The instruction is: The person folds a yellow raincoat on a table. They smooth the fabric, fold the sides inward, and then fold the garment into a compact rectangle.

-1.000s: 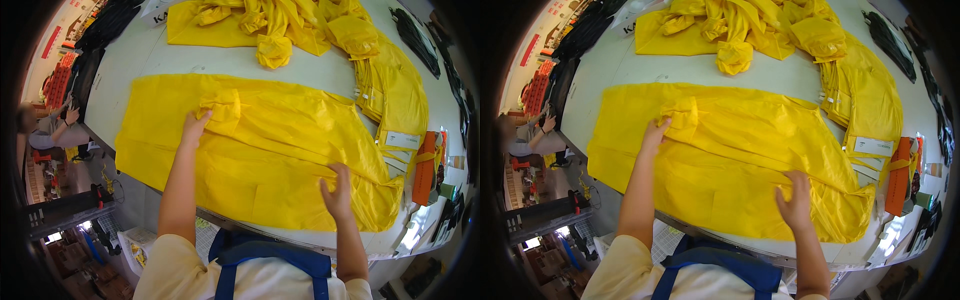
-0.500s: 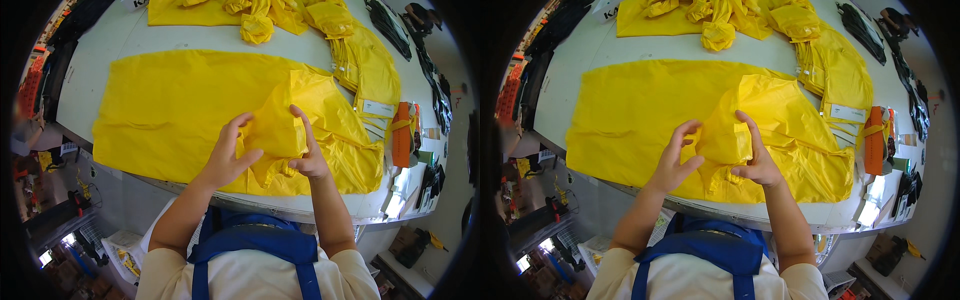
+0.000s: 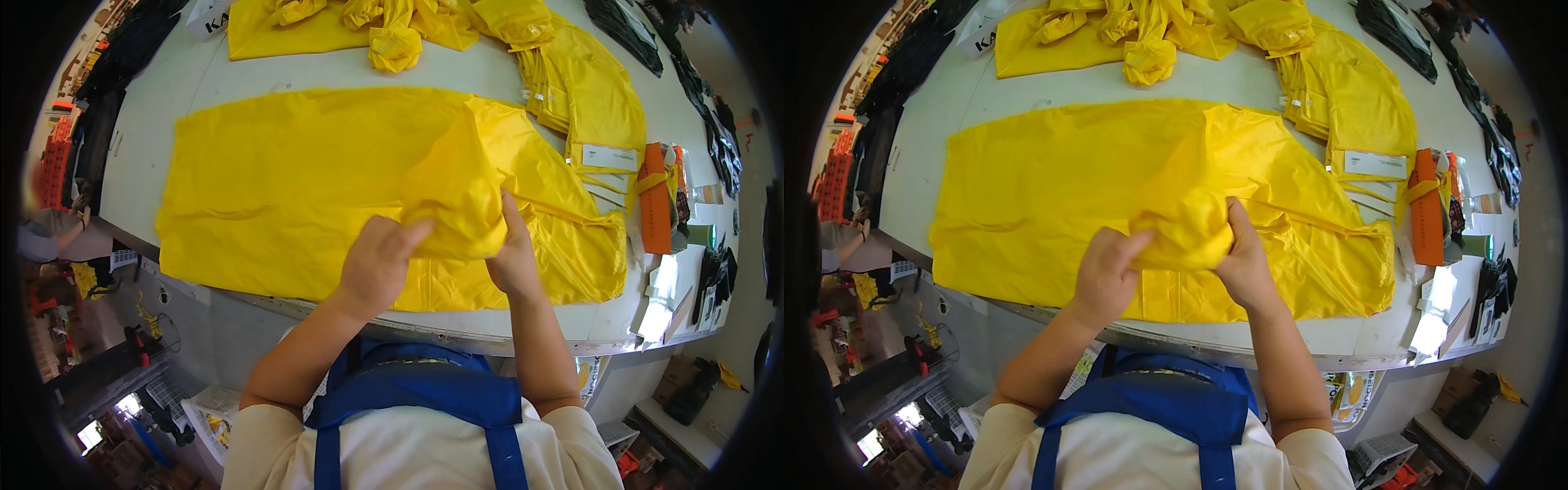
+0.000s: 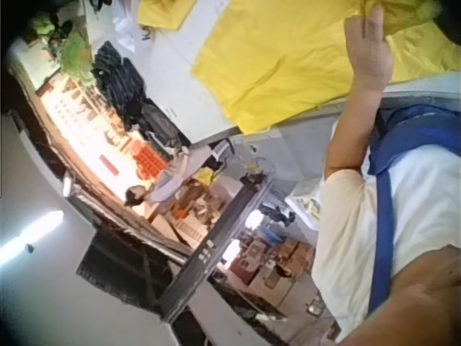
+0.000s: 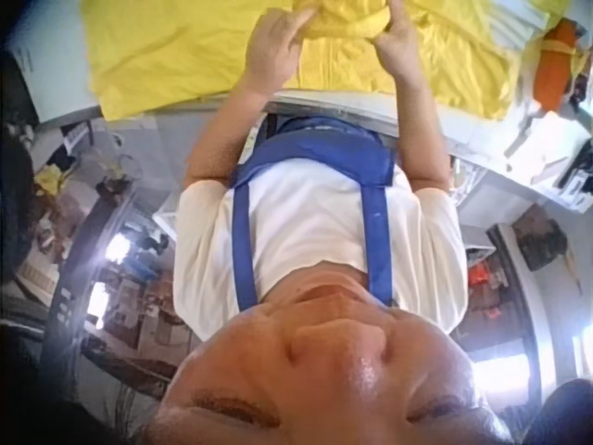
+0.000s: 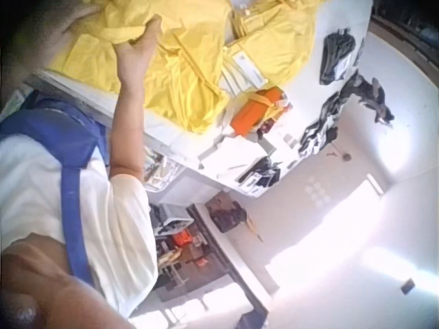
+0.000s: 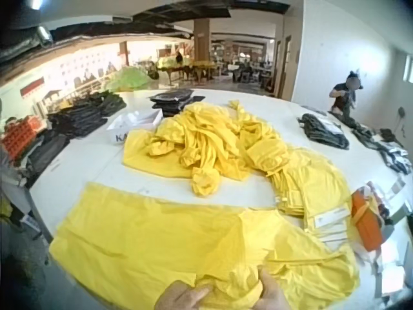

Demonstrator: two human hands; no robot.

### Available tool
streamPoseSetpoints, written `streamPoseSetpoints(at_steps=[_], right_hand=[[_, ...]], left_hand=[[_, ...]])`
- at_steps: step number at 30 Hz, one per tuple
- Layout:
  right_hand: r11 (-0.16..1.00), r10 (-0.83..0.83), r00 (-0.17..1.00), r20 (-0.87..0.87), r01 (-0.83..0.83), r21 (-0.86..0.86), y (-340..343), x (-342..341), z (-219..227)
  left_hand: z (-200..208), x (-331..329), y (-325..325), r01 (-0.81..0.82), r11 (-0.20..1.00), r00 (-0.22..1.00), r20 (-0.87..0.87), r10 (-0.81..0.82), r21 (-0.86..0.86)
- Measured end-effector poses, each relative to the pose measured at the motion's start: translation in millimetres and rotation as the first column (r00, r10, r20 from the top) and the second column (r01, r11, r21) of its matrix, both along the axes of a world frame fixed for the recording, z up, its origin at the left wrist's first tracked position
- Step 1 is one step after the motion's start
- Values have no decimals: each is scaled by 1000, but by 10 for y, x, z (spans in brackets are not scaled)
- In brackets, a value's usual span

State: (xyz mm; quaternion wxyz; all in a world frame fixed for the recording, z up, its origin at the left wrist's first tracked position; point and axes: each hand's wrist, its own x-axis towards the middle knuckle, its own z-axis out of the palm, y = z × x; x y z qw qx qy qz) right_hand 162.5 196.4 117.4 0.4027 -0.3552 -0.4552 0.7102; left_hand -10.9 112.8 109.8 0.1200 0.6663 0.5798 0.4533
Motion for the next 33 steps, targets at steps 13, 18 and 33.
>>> streamPoseSetpoints(at_steps=[13,18,33], right_hand=[[899,-211,963,169,123,420,-40,-323,-30],[962,216,973,-85,-227,-151,160,-118,116],[676,-506,31,862,-606,419,1653,152,-1344]], left_hand=[[198,-303,141,-124,926,675,654,342,-356],[443,-615,106,209,883,507,819,269,-420],[-976,-2822,873,-540,604,814,-183,551,-587]])
